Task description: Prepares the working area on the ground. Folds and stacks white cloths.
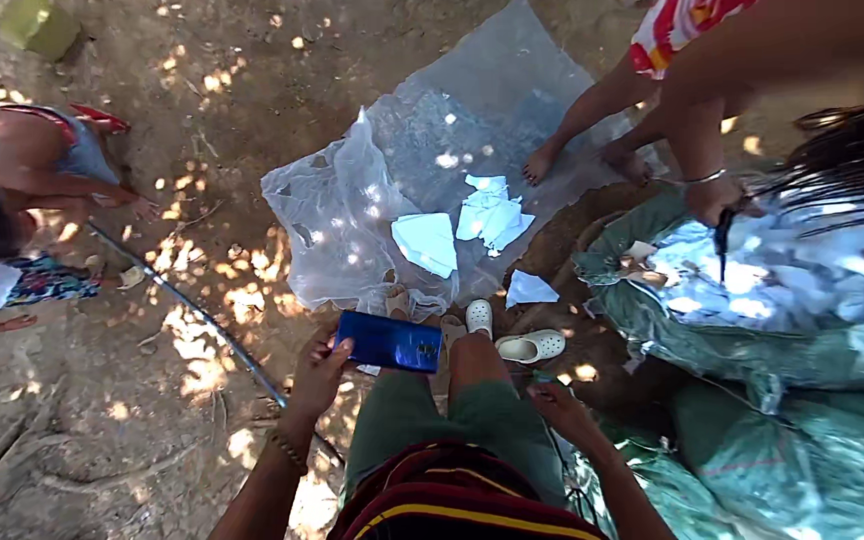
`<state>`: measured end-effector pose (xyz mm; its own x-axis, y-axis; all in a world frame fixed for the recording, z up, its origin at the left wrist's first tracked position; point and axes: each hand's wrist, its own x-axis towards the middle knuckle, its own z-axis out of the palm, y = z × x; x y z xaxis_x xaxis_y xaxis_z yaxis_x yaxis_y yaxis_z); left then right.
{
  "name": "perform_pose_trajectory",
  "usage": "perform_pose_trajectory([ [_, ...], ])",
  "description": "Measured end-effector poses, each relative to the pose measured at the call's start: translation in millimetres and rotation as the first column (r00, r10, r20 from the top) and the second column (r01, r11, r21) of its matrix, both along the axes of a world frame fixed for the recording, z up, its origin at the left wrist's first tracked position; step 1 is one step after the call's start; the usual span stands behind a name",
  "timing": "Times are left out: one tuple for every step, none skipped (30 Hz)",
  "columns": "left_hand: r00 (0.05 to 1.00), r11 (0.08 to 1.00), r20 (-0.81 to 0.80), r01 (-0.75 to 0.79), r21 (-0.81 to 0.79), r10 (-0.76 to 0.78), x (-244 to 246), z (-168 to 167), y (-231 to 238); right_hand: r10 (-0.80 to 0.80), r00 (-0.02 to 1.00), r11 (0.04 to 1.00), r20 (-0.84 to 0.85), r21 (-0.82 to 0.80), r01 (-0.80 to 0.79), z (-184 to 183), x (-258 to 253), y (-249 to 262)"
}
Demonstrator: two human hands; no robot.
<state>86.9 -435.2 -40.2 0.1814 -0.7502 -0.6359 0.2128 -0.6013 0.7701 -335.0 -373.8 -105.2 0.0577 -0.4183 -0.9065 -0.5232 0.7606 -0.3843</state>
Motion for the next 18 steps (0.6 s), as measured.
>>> perform_pose_trajectory([
  [0.999,0.999,0.032,0.040,0.026,-0.041,-8,-24,-18,-0.013,1.000,0.998,-0.018,-0.054,0.012,-5,6,-16],
  [0.987,0.990,0.093,0.121,0.076,-0.128,-13,-49,-35,-0.021,1.000,0.994,-0.023,-0.108,0.018,-14,13,-31],
  [0.951,0.964,0.172,0.238,0.117,-0.256,-14,-76,-50,-0.023,0.999,0.987,-0.025,-0.162,0.019,-29,17,-47],
  [0.879,0.918,0.266,0.375,0.132,-0.397,-14,-110,-65,-0.025,0.999,0.980,-0.024,-0.198,0.020,-50,20,-69],
  [0.768,0.843,0.353,0.513,0.161,-0.535,-12,-147,-82,-0.024,1.000,0.975,-0.020,-0.222,0.019,-78,20,-93],
  [0.634,0.746,0.413,0.631,0.212,-0.654,-10,-183,-101,-0.020,1.000,0.974,-0.022,-0.228,0.014,-112,21,-116],
  [0.481,0.628,0.445,0.725,0.281,-0.755,-9,-222,-118,-0.017,0.999,0.979,-0.036,-0.204,0.010,-153,18,-135],
  [0.314,0.501,0.468,0.789,0.356,-0.826,-8,-266,-131,-0.005,0.997,0.986,-0.078,-0.164,-0.008,-198,12,-147],
  [0.143,0.367,0.461,0.818,0.443,-0.876,-8,-310,-142,0.018,0.991,0.993,-0.132,-0.110,-0.033,-246,1,-153],
  [-0.017,0.241,0.440,0.817,0.524,-0.898,-9,-354,-150,0.048,0.981,0.997,-0.187,-0.051,-0.058,-295,-13,-152],
  [-0.137,0.153,0.410,0.786,0.599,-0.902,-10,-397,-153,0.087,0.968,0.996,-0.234,0.008,-0.087,-343,-28,-149],
  [-0.198,0.111,0.383,0.753,0.649,-0.902,-7,-436,-154,0.140,0.954,0.990,-0.266,0.070,-0.126,-386,-41,-149],
  [-0.223,0.093,0.357,0.721,0.687,-0.907,-4,-471,-153,0.197,0.939,0.978,-0.283,0.117,-0.170,-421,-47,-152],
  [-0.221,0.102,0.346,0.695,0.712,-0.912,-1,-499,-150,0.239,0.927,0.969,-0.289,0.136,-0.208,-448,-49,-155],
  [-0.212,0.110,0.334,0.675,0.730,-0.918,0,-522,-148,0.263,0.920,0.964,-0.290,0.127,-0.235,-471,-47,-161],
  [-0.207,0.111,0.319,0.656,0.747,-0.925,-1,-540,-149,0.261,0.922,0.965,-0.286,0.090,-0.245,-494,-44,-169],
  [-0.222,0.091,0.292,0.633,0.769,-0.930,-2,-559,-150,0.221,0.936,0.975,-0.276,0.037,-0.219,-518,-42,-177],
  [-0.286,0.026,0.236,0.584,0.811,-0.929,-5,-579,-149,0.146,0.955,0.987,-0.257,-0.023,-0.158,-541,-40,-185],
])
